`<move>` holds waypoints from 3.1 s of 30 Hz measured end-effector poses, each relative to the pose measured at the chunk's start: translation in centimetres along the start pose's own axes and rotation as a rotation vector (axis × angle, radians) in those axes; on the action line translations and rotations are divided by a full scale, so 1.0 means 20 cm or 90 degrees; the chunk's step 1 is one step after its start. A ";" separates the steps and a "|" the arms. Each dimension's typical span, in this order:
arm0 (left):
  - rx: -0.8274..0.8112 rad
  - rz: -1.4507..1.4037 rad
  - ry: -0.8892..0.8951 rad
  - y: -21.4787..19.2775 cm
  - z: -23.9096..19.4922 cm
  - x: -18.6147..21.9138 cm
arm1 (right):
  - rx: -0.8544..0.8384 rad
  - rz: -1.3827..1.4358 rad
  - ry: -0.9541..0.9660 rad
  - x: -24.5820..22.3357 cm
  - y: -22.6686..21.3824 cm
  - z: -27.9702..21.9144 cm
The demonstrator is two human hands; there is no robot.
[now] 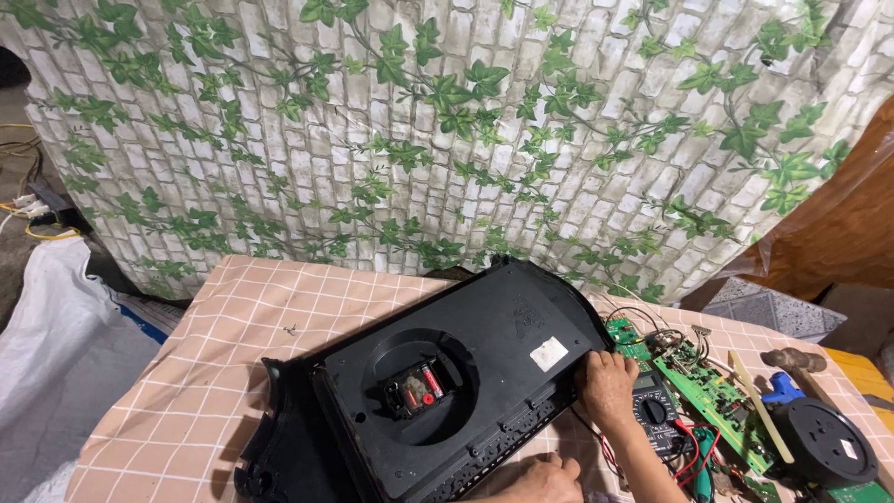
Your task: The person uses a screwdriver to remove screws from the back of a black electronic device. They then use a multimeter to test the device's internal components and batteries.
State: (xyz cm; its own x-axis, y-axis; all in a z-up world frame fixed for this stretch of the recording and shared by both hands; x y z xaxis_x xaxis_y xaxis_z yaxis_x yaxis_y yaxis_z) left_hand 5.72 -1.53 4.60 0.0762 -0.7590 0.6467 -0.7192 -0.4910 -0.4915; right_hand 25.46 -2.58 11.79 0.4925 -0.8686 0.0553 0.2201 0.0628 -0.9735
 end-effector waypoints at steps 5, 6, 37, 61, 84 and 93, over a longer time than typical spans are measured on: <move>0.082 0.173 0.081 0.09 0.29 -0.05 | -0.007 -0.001 0.018 0.03 0.01 0.00; 0.042 0.118 0.069 0.08 0.22 -0.04 | -0.056 0.003 0.028 0.03 0.00 -0.01; 0.071 -0.106 -0.038 0.00 0.09 -0.07 | -0.006 0.054 -0.043 0.01 -0.17 -0.03; 0.412 0.395 0.177 -0.29 -0.21 0.29 | -0.163 0.188 0.114 0.09 -0.06 0.01; 0.537 0.464 0.053 -0.41 -0.20 0.06 | -0.171 0.239 0.120 0.23 -0.06 -0.38; 0.623 0.488 0.097 -0.28 -0.24 0.02 | -0.165 0.225 0.105 0.30 0.08 -0.39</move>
State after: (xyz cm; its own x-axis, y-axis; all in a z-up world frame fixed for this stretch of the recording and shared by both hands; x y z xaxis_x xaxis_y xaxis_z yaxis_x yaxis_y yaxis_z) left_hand 6.54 2.96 10.43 -0.2613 -0.9647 0.0320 0.2762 -0.1065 -0.9552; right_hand 22.14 -11.56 8.73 0.3551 -0.8837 -0.3051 -0.1646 0.2621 -0.9509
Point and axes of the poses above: each hand's wrist, its own z-axis towards the middle knuckle, its own y-axis out of the palm, x = y × z, the point moved 10 cm from there along z, towards the middle knuckle, and after that the axes turned 6 degrees about -x, right-handed, at the moved point
